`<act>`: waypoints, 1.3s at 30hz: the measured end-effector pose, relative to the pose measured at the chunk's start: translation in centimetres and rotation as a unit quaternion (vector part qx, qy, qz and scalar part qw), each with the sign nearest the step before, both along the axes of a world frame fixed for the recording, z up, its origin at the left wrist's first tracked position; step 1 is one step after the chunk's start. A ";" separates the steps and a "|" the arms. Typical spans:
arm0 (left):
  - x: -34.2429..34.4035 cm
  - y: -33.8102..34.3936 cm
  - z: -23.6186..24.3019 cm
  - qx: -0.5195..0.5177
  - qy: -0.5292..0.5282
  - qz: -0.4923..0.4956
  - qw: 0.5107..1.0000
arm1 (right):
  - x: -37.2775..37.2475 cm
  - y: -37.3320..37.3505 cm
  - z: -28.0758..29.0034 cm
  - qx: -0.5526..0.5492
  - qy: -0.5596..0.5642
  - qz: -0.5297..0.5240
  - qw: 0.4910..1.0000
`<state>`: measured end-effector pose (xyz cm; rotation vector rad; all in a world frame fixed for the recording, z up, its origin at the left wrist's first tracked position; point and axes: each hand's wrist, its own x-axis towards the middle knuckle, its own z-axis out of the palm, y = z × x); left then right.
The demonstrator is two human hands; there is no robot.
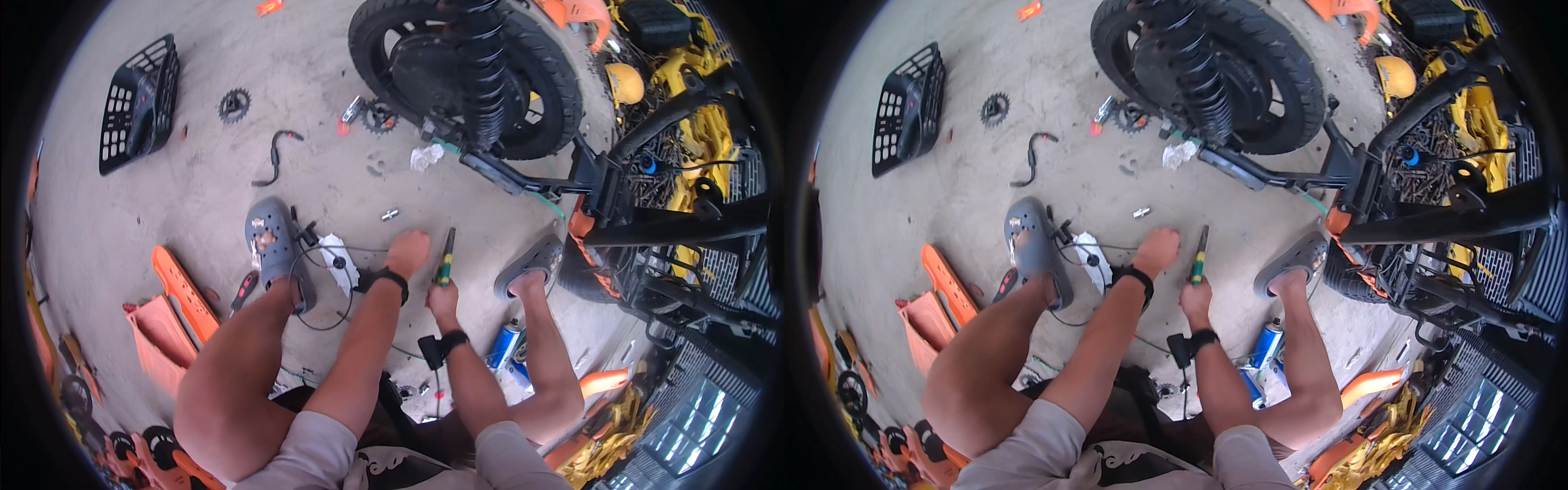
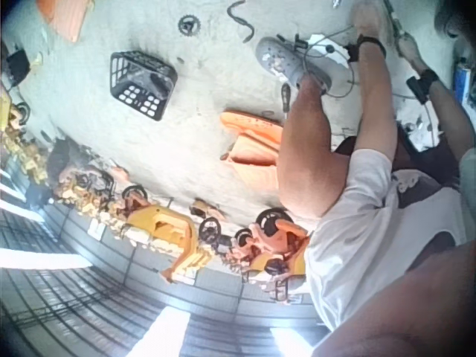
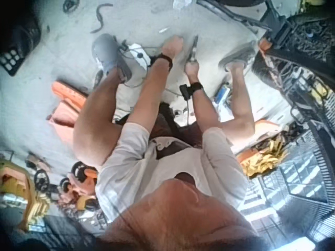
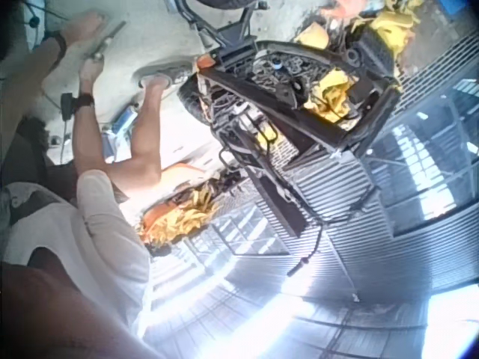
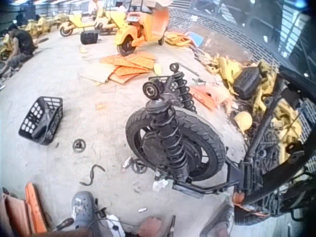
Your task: The person works on the components of an electric scooter while sitting on the floor, using pliers to manipulate wires and a screwdriver to handle a small plastic housing. They then examine a small metal connector and a gear before continuing to work on the wiring near the rear wheel.
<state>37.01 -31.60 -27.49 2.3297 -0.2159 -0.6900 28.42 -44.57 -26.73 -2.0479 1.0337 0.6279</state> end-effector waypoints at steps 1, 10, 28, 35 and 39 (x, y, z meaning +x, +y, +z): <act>1.1 1.6 -1.1 -0.007 -0.005 0.015 1.000 | -1.0 0.6 0.5 0.064 -0.049 -0.050 0.995; 0.8 2.7 -0.6 -0.062 0.010 0.064 0.996 | -2.7 -2.3 7.4 0.192 -0.206 -0.171 0.944; -3.4 8.6 -0.4 0.133 -0.019 -0.042 0.990 | -6.3 -1.1 3.8 0.223 -0.117 -0.187 0.950; -2.4 8.9 2.6 0.136 -0.028 -0.100 0.985 | -7.8 -2.7 2.5 0.258 -0.091 -0.249 0.929; -2.3 10.1 2.5 0.116 -0.116 -0.082 0.983 | -8.4 -2.9 3.0 0.273 -0.048 -0.307 0.910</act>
